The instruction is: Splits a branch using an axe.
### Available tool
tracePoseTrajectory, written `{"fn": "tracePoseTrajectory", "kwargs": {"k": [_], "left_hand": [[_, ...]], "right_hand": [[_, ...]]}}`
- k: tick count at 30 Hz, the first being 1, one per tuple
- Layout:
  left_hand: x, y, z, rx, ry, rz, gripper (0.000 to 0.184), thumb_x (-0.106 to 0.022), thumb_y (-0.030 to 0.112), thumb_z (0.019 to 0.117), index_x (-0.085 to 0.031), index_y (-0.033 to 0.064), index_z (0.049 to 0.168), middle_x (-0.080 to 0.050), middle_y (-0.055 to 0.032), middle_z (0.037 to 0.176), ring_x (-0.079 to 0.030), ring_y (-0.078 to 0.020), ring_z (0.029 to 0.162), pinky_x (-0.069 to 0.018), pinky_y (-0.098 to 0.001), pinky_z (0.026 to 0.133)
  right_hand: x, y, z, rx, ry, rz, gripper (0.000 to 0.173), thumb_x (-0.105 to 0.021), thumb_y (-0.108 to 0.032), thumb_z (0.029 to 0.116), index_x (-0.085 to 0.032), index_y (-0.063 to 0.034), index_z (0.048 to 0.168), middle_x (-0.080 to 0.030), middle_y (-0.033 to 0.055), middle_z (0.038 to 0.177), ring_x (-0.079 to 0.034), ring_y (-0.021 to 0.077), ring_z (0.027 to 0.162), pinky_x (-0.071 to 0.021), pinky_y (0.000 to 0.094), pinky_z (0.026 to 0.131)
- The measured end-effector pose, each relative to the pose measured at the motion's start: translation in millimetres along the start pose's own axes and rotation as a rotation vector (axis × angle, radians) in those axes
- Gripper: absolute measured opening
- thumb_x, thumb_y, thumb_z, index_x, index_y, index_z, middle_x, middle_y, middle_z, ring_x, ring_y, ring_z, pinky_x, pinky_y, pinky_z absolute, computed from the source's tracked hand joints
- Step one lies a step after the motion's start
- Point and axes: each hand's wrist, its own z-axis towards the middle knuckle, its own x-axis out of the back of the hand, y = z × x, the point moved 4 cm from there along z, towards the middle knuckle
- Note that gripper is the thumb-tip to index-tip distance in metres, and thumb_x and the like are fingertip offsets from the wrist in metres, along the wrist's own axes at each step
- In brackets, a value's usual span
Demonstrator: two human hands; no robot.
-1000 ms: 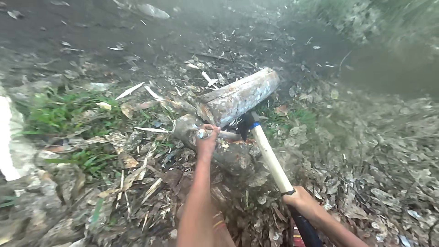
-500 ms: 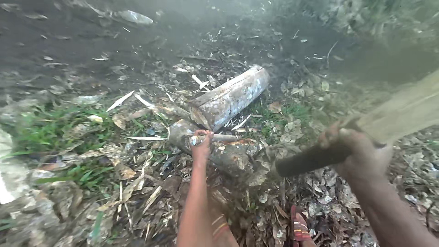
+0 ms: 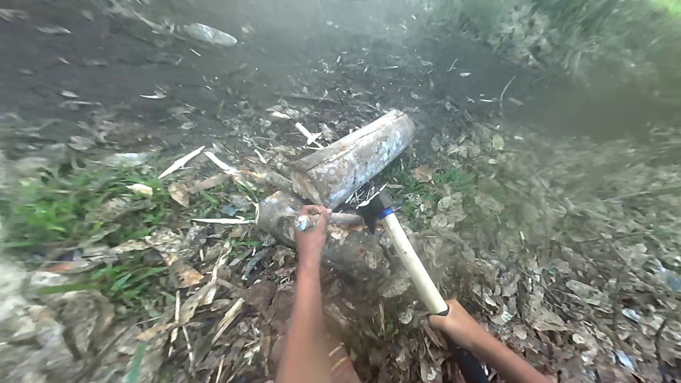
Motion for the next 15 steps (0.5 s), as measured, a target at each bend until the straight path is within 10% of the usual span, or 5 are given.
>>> {"fn": "tracePoseTrajectory", "kwargs": {"k": [8,15], "left_hand": [[38.0,2.8,-31.6,-0.076,0.124,-0.104,0.015,-0.068,-0.001,0.0908,-0.061,0.0073,0.101,-0.069,-0.0006,0.096,-0.068,-0.0123,0.092,-0.0582,-0.0326,0.087],[61.1,-27.5,-40.4,-0.008,0.283,-0.169,0.011,-0.066,-0.002,0.0905,-0.06,0.0063,0.095,-0.071,-0.0039,0.09,-0.069,-0.015,0.086,-0.0593,-0.032,0.079]], "right_hand": [[6.7,-22.5,-51.8,0.131,0.082,0.143,0.022,-0.072,-0.028,0.071,-0.067,-0.0113,0.084,-0.064,0.0024,0.065,-0.064,0.0172,0.055,-0.0564,0.0404,0.053],[71.3,-112.3,-93.4,0.746,0.33,0.379,0.029,-0.078,-0.033,0.0773,-0.068,-0.0139,0.096,-0.068,-0.0025,0.072,-0.067,0.0126,0.058,-0.06,0.0331,0.053]]}}
